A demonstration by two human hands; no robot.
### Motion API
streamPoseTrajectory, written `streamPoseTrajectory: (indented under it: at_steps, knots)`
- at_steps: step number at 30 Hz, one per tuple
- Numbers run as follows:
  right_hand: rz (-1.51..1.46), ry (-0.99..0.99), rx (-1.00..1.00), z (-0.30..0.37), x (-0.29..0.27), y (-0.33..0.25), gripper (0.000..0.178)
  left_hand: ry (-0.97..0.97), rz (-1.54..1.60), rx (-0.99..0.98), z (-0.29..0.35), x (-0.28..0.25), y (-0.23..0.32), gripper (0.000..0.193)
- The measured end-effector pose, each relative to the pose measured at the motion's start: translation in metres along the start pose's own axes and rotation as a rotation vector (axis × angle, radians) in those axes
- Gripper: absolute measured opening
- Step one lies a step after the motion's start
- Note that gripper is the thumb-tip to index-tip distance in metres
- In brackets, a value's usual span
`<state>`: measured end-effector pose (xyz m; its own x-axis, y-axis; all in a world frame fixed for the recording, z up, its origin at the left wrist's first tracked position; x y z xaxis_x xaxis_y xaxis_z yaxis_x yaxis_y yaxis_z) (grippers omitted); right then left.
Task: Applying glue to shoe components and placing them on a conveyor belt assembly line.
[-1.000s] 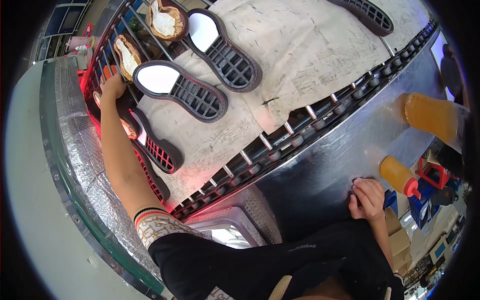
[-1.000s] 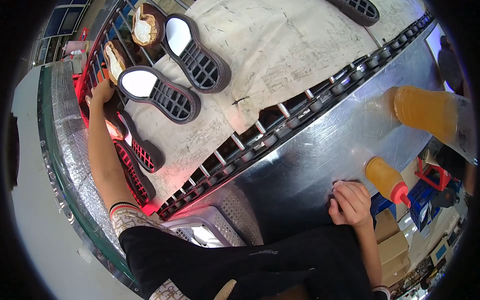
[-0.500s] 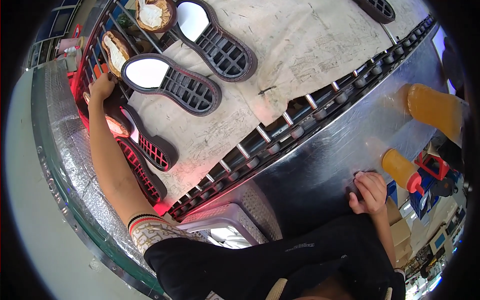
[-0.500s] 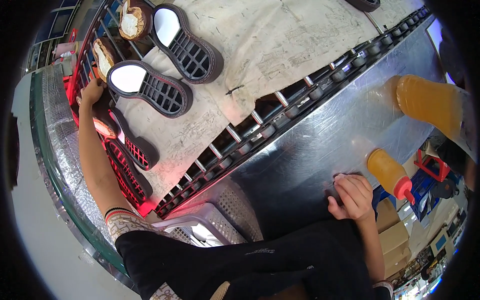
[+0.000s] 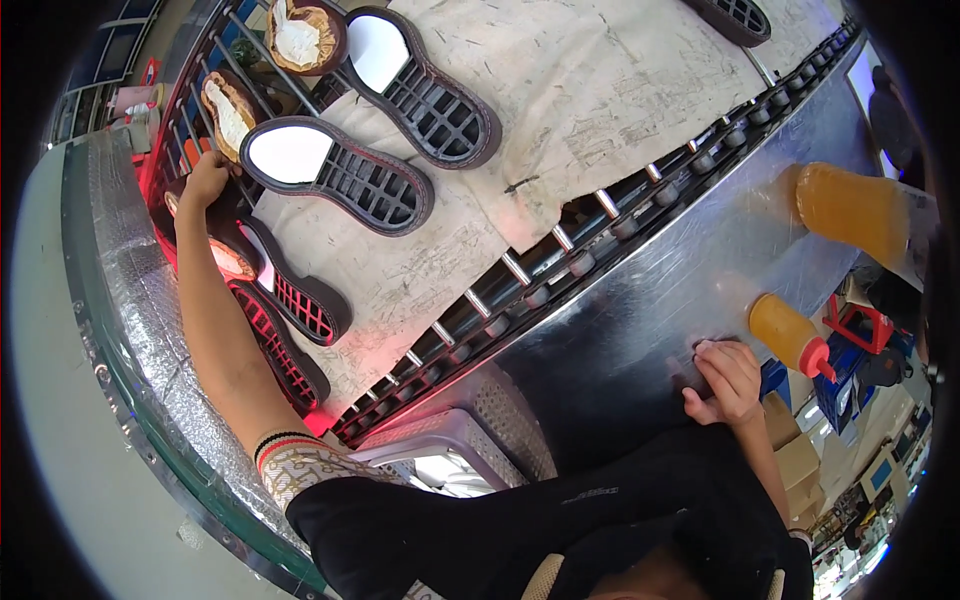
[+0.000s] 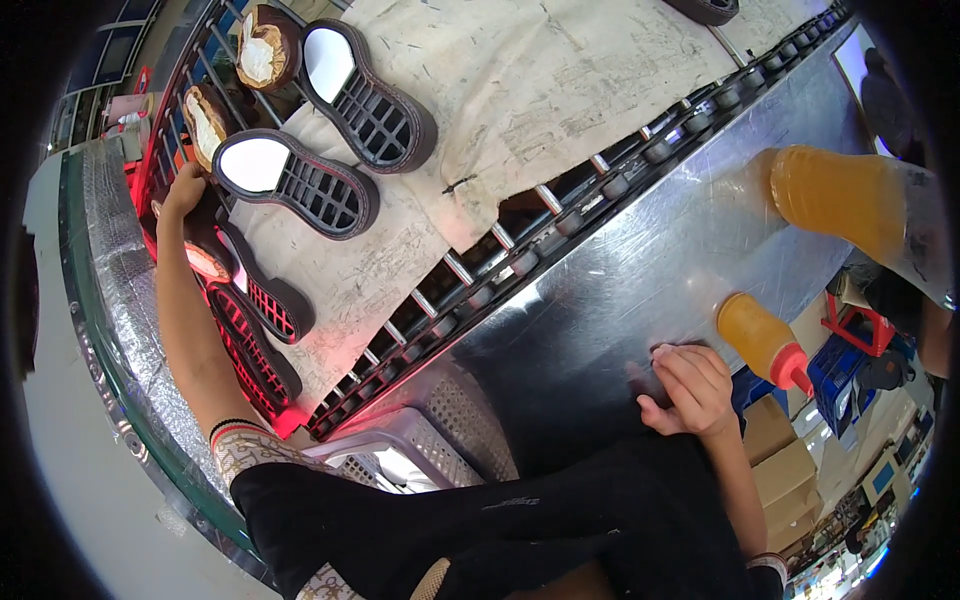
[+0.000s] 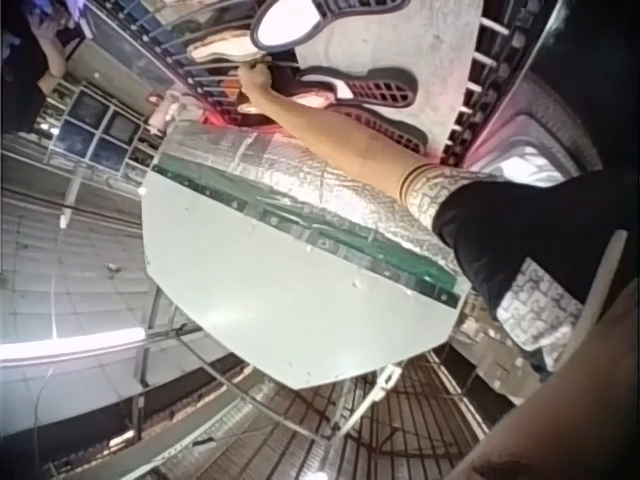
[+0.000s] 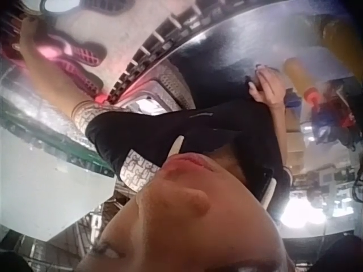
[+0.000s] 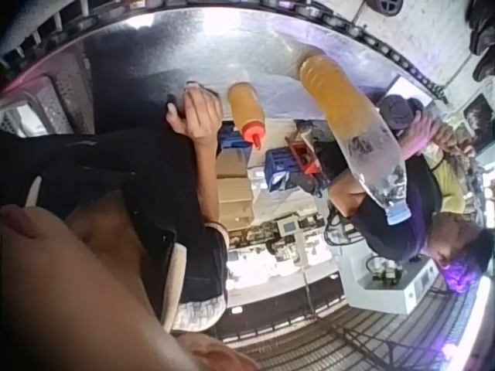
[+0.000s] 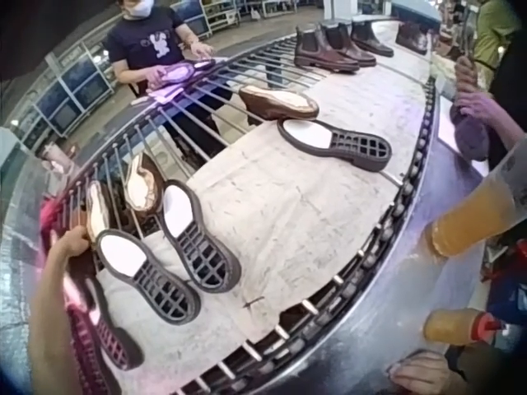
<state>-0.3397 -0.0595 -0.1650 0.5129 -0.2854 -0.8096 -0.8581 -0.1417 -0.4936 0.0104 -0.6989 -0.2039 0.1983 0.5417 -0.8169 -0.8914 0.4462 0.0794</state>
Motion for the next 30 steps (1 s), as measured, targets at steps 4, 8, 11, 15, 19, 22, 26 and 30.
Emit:
streamPoseTrajectory:
  at_steps: [4, 8, 11, 15, 19, 22, 26, 30]
  knots:
    - [-0.010, 0.025, 0.011, 0.002, -0.001, 0.001, 0.028, 0.490, -0.170, 0.117, 0.044, -0.021, 0.058, 0.025]
    - [-0.048, 0.055, -0.009, 0.001, -0.002, -0.002, 0.025, 0.685, -0.231, 0.212, 0.097, -0.051, 0.073, 0.028]
    - [-0.067, 0.109, -0.012, 0.000, -0.005, -0.004, 0.023, 0.695, -0.190, 0.304, 0.138, -0.054, 0.076, 0.025]
    - [-0.082, 0.217, -0.052, 0.003, -0.009, -0.008, 0.021, 0.745, 0.046, 0.112, 0.188, -0.046, 0.069, 0.024]
    - [-0.116, 0.317, -0.036, 0.003, -0.010, -0.011, 0.017, 0.703, 0.445, 0.208, 0.234, -0.037, 0.078, 0.028]
    - [-0.120, 0.337, -0.003, 0.007, -0.009, -0.014, 0.013, 0.737, 0.420, 0.245, 0.256, -0.023, 0.100, 0.030]
    - [-0.150, 0.391, 0.002, 0.009, -0.009, -0.017, 0.009, 0.387, 0.538, 0.190, 0.260, 0.006, 0.132, 0.037]
    - [-0.141, 0.412, 0.075, 0.014, -0.010, -0.008, 0.006, 0.076, 0.697, 0.289, 0.251, 0.036, 0.187, 0.046]
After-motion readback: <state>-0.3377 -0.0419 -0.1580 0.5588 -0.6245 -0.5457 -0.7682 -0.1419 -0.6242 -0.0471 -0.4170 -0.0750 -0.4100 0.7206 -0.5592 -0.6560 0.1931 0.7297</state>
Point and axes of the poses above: each hand's wrist, its own z-axis away from the middle knuckle, its own x-axis out of the palm, y = z × x, the point moved 5 cm from there along -z, towards the middle knuckle
